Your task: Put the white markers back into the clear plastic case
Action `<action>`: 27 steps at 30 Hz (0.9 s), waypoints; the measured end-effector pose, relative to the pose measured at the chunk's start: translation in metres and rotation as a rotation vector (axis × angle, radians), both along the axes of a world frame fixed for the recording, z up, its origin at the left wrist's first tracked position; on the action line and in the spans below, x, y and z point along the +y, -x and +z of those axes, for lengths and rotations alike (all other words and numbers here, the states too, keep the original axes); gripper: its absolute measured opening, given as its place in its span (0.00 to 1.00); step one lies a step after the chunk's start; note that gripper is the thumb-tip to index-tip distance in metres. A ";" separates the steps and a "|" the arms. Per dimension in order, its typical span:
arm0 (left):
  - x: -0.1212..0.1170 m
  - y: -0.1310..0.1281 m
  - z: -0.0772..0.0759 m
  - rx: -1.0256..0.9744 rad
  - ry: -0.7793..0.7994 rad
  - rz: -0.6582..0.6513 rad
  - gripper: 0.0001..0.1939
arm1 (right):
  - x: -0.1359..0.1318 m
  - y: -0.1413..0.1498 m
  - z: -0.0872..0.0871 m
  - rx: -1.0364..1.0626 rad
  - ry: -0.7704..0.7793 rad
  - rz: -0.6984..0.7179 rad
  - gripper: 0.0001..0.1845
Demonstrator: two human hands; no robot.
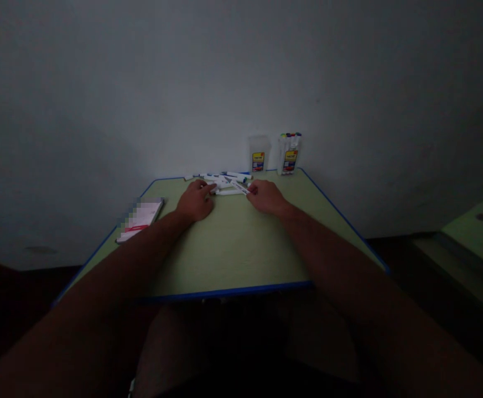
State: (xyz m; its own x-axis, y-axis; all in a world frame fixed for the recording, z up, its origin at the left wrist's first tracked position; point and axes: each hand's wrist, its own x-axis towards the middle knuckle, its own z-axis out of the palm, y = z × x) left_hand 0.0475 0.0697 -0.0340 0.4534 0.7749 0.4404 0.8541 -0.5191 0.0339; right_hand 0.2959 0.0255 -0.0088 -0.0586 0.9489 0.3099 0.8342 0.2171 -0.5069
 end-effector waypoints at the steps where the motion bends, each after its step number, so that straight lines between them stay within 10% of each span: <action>1: 0.002 0.000 0.000 0.007 0.001 -0.002 0.30 | 0.000 0.000 0.000 0.001 0.001 0.001 0.06; 27: -0.008 0.008 0.030 -0.139 0.273 0.249 0.12 | 0.000 -0.001 0.000 0.026 0.003 -0.001 0.06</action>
